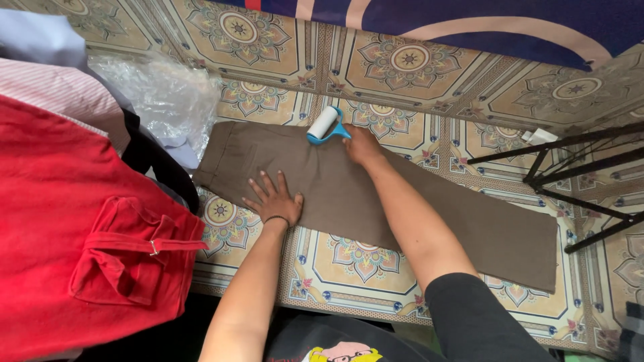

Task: Cleaning a pair of pants with a lint roller, folding them, and inserting them into a plastic bag for shipping.

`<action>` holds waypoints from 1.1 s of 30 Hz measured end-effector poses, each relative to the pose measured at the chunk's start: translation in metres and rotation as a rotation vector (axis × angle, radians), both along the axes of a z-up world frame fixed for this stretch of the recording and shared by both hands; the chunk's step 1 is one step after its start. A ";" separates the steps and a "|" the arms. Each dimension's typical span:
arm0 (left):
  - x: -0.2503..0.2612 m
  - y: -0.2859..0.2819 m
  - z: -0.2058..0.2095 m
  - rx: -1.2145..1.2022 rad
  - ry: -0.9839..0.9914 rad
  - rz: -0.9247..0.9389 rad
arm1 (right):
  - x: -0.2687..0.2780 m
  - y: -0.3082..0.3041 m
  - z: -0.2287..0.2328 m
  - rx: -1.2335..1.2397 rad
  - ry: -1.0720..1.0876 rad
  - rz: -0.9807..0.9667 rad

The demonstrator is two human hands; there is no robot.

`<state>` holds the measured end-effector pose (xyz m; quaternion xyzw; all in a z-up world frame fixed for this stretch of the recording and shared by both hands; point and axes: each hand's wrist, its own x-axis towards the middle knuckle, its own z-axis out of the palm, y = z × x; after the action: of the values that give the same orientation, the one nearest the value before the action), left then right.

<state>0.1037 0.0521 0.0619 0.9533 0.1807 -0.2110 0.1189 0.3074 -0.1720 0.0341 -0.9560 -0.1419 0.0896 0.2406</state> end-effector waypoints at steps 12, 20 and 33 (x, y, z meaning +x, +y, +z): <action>0.000 0.000 0.005 -0.010 -0.007 0.026 | -0.080 -0.080 0.047 -0.120 0.132 -0.101; 0.002 -0.040 -0.006 0.080 -0.085 -0.029 | -0.116 -0.163 0.068 -0.116 0.151 -0.230; -0.029 -0.181 0.021 -0.092 -0.079 -0.534 | -0.195 -0.248 0.053 0.016 0.188 -0.327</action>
<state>0.0742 -0.1294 0.0831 0.9682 -0.0916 -0.2055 0.1090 0.1123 -0.4196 0.0873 -0.9518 0.0378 0.1370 0.2717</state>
